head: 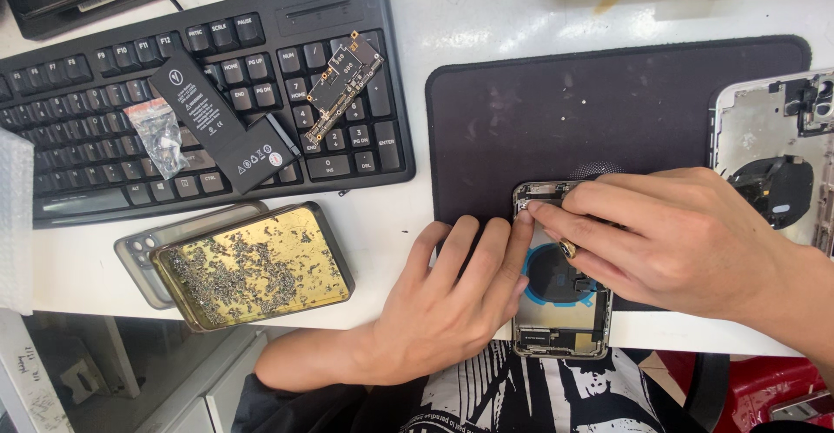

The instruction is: The person disassembles a smartphone by removing screws and prying open the casing. They then transfer internal components, including the battery and camera module, from one phone chassis to another using a screwdriver and tweezers.

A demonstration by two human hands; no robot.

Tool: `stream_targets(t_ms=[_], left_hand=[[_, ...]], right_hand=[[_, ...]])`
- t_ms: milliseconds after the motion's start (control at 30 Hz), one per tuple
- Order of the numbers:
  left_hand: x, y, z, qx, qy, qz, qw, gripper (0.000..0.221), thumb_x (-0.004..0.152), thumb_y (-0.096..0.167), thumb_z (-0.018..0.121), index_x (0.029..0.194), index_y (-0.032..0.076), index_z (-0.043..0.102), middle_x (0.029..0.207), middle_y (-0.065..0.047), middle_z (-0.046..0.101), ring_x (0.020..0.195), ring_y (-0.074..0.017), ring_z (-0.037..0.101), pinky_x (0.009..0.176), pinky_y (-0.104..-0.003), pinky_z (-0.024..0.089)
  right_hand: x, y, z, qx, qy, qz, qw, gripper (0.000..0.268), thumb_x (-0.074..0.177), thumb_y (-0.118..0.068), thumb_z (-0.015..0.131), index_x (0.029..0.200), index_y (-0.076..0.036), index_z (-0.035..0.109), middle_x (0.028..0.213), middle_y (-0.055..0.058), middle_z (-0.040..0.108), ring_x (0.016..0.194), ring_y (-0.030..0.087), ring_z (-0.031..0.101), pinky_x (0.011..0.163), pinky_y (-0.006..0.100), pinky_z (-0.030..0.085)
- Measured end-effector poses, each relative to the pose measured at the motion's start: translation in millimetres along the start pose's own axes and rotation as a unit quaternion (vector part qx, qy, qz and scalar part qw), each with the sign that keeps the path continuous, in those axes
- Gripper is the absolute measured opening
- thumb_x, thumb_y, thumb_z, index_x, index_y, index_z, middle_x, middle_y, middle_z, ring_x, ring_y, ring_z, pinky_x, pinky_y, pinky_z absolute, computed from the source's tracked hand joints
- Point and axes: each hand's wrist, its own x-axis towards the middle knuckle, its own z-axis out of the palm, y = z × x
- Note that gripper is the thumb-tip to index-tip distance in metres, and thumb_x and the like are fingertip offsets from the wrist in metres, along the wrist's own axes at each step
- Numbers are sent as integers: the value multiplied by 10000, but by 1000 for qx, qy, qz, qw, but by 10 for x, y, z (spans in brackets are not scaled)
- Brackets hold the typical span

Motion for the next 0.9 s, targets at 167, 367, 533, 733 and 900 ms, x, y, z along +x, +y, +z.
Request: stream_targets(t_ms=[167,367,533,733,900], left_hand=[[-14,-14,-28,-4,13,11,1000,483,1022,267,662,1385,-50,643,1273,-153,570,1144,-302,567,956,-440,501],[-36,-33,-32,-2,54,40,998,382,1051,250,669,1280,-55,686,1238,-179,628,1121,-326,618,923,-438,543],[-28,-46,-27,-9,70,55,996,374,1039,243,689,1224,-81,705,1205,-212,652,1102,-337,640,905,-427,552],[-31,-64,-43,-3,84,66,994,361,1031,226,699,1189,-98,720,1191,-232,658,1090,-349,645,905,-425,557],[-30,-65,-36,-6,83,69,994,365,1025,226,698,1182,-103,722,1184,-236,656,1081,-351,643,892,-427,554]], right_hand=[[37,-26,-51,-8,14,4,1000,426,737,-181,825,1129,-25,767,910,22,689,710,132,685,523,253,547],[168,-71,-15,12,63,7,998,325,688,-56,819,1010,-31,788,842,11,709,609,125,676,457,253,534],[232,-139,-9,-24,83,0,996,275,729,-75,804,1001,-48,780,893,24,706,695,156,709,498,270,549],[228,-213,-31,-81,50,-23,995,239,780,-55,727,1011,0,754,926,60,688,733,171,719,526,292,571],[228,-172,5,-41,35,-11,998,242,763,-66,756,991,15,744,882,63,660,667,160,699,481,292,552]])
